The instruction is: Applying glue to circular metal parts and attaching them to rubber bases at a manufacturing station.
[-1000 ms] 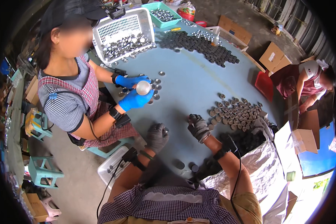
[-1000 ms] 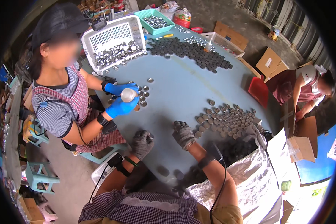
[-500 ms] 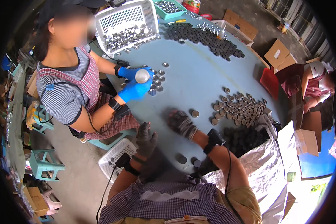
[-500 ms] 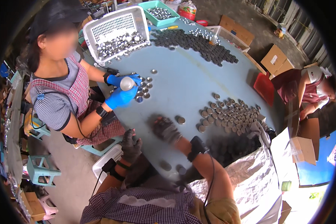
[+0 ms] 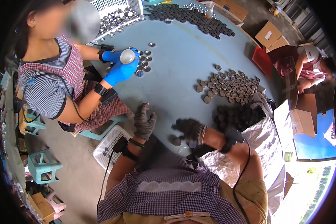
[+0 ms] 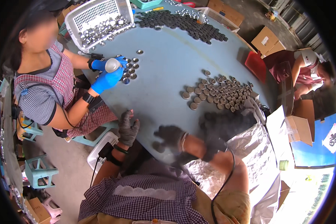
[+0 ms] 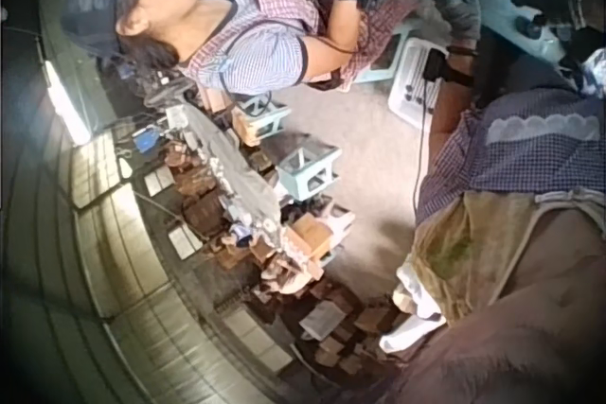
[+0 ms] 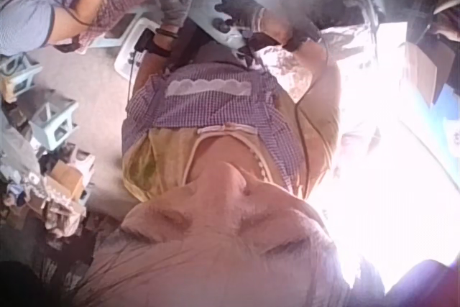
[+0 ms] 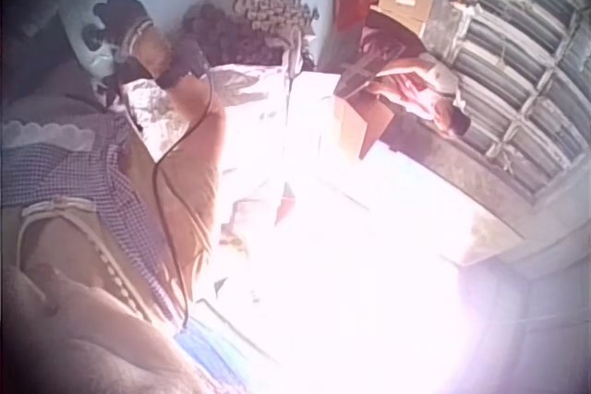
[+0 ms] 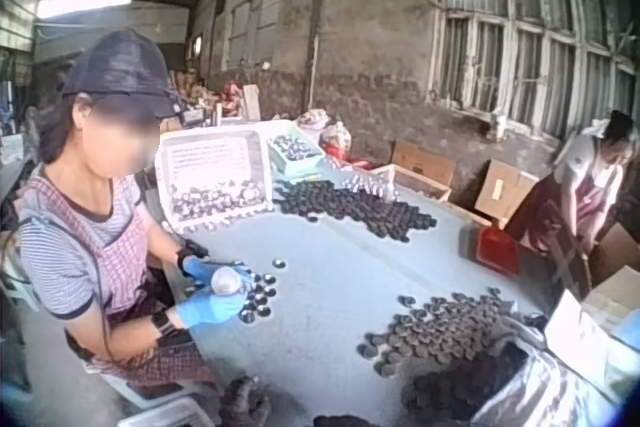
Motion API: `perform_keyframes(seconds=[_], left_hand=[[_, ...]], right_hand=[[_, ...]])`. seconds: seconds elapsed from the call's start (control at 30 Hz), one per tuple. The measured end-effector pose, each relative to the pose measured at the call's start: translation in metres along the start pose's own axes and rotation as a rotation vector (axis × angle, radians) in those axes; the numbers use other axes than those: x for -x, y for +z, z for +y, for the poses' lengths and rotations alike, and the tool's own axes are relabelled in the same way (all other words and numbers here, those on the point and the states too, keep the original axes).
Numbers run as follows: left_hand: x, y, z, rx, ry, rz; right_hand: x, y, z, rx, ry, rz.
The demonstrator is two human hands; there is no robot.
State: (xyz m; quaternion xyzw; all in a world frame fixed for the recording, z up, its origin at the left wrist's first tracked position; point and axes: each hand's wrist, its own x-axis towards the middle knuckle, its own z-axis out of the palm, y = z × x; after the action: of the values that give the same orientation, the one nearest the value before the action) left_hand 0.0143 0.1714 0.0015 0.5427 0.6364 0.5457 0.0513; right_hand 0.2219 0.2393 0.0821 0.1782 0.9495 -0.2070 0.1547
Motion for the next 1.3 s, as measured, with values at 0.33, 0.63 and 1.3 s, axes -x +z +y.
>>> perform_keyframes(seconds=[0.33, 0.63, 1.3], left_hand=[[-0.038, 0.002, -0.02, -0.021, -0.023, -0.015], [-0.055, 0.011, -0.029, -0.255, 0.033, -0.036], [-0.057, 0.004, -0.026, -0.047, 0.013, -0.025]], right_hand=[[-0.044, 0.002, 0.002, 0.025, 0.181, 0.167], [-0.118, -0.05, 0.062, -0.638, 0.285, 0.693], [-0.25, -0.103, 0.099, -0.147, 0.094, 0.637]])
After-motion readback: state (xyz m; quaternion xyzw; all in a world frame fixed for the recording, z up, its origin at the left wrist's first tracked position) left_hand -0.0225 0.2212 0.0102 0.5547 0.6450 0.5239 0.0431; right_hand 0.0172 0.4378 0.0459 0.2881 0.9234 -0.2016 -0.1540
